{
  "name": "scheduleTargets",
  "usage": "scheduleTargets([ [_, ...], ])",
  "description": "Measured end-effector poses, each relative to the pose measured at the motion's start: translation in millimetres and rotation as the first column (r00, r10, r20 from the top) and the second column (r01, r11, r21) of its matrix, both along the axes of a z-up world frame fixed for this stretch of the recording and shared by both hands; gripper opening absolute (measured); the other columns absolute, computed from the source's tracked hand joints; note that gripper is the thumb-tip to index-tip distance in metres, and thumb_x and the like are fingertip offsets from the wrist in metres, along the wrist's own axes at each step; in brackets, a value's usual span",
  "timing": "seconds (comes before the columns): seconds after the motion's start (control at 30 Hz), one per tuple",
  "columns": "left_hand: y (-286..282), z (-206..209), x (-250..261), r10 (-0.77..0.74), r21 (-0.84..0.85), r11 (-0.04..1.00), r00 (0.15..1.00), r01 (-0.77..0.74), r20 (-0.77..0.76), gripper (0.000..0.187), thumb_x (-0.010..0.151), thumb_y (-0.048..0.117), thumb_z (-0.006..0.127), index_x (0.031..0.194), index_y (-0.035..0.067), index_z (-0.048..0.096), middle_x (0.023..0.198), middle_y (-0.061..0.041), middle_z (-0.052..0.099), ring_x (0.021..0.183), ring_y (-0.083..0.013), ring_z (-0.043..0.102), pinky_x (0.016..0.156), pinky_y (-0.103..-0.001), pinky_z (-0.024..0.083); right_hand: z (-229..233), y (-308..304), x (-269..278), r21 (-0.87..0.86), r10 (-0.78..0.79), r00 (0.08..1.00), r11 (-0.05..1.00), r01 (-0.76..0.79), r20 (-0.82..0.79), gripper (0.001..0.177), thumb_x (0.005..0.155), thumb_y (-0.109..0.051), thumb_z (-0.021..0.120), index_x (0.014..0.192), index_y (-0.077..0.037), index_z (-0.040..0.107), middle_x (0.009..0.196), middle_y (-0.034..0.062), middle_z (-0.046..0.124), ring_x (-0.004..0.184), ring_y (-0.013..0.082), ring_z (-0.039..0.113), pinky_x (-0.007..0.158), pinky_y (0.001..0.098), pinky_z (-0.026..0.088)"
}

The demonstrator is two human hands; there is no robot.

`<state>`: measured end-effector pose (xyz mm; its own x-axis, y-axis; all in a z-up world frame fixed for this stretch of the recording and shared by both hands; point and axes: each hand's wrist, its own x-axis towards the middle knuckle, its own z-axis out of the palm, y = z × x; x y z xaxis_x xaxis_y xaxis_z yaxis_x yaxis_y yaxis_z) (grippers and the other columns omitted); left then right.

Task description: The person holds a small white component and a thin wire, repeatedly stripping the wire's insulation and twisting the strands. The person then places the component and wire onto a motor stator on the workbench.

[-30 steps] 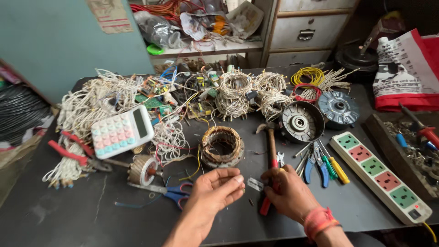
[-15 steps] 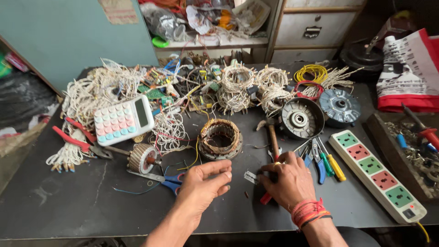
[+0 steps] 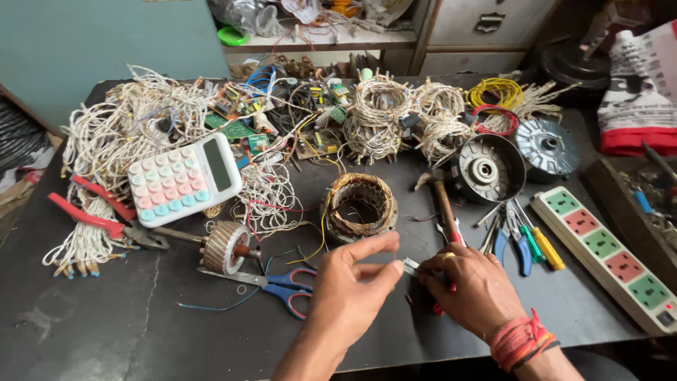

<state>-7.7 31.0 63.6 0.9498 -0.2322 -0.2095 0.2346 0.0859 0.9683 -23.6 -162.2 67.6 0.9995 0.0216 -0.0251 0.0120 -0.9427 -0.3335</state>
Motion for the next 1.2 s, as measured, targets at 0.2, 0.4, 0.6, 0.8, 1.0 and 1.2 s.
scheduleTargets([
  [0.2, 1, 8, 8, -0.014, 0.170, 0.985, 0.999, 0.008, 0.030, 0.046, 0.080, 0.008, 0.073, 0.126, 0.007, 0.070, 0.118, 0.000, 0.078, 0.081, -0.0107, 0.079, 0.065, -0.025, 0.058, 1, 6, -7, -0.063, -0.101, 0.993, 0.993, 0.097, -0.066, 0.027, 0.087, -0.046, 0.076, 0.103, -0.025, 0.080, 0.092, -0.0028, 0.076, 0.089, 0.0181, 0.071, 0.087, 0.0378, 0.049],
  [0.4, 13, 1, 14, 0.028, 0.212, 0.977, 0.999, -0.032, 0.019, 0.045, 0.079, 0.008, 0.072, 0.124, 0.010, 0.072, 0.118, -0.001, 0.078, 0.082, -0.0117, 0.080, 0.069, -0.027, 0.060, -21, 29, 16, 0.527, -0.047, 0.990, 0.849, -0.032, 0.135, 0.104, 0.068, -0.014, 0.084, 0.157, -0.013, 0.031, 0.137, 0.0144, 0.056, 0.094, 0.0221, 0.072, 0.073, 0.0349, 0.063],
  [0.6, 11, -21, 26, 0.063, 0.130, 0.989, 0.997, -0.068, 0.038, 0.044, 0.079, 0.004, 0.071, 0.123, 0.007, 0.072, 0.117, -0.005, 0.079, 0.086, -0.0130, 0.080, 0.076, -0.026, 0.061, -44, 42, 40, 0.480, -0.129, 0.989, 0.874, 0.080, 0.069, 0.095, 0.075, -0.012, 0.083, 0.157, -0.017, 0.035, 0.114, 0.0136, 0.067, 0.091, 0.0204, 0.076, 0.081, 0.0321, 0.061],
  [0.8, 6, -27, 33, 0.084, 0.135, 0.987, 0.995, -0.091, 0.055, 0.044, 0.080, 0.003, 0.070, 0.123, 0.007, 0.073, 0.115, -0.007, 0.080, 0.087, -0.0131, 0.079, 0.077, -0.025, 0.062, -39, 43, 44, 0.459, -0.087, 0.986, 0.888, 0.013, 0.141, 0.091, 0.075, -0.009, 0.081, 0.155, -0.015, 0.037, 0.121, 0.0107, 0.061, 0.087, 0.0204, 0.074, 0.079, 0.0321, 0.061],
  [1.0, 7, -31, 33, 0.089, 0.084, 0.992, 0.995, -0.093, 0.045, 0.045, 0.080, 0.003, 0.070, 0.125, 0.007, 0.071, 0.116, -0.009, 0.079, 0.086, -0.0139, 0.079, 0.076, -0.027, 0.062, -41, 46, 53, 0.433, -0.111, 0.990, 0.899, 0.065, 0.082, 0.095, 0.076, -0.007, 0.081, 0.157, -0.016, 0.032, 0.125, 0.0100, 0.061, 0.088, 0.0199, 0.073, 0.079, 0.0324, 0.060],
  [1.2, 7, -38, 38, 0.064, 0.037, 0.997, 0.993, -0.068, 0.095, 0.044, 0.079, 0.001, 0.070, 0.122, 0.006, 0.074, 0.114, -0.010, 0.079, 0.090, -0.0142, 0.079, 0.080, -0.026, 0.062, -35, 20, 29, 0.330, -0.186, 0.982, 0.929, 0.167, 0.026, 0.041, 0.085, -0.019, 0.078, 0.126, -0.015, 0.071, 0.109, 0.0066, 0.076, 0.083, 0.0178, 0.073, 0.076, 0.0327, 0.058],
])
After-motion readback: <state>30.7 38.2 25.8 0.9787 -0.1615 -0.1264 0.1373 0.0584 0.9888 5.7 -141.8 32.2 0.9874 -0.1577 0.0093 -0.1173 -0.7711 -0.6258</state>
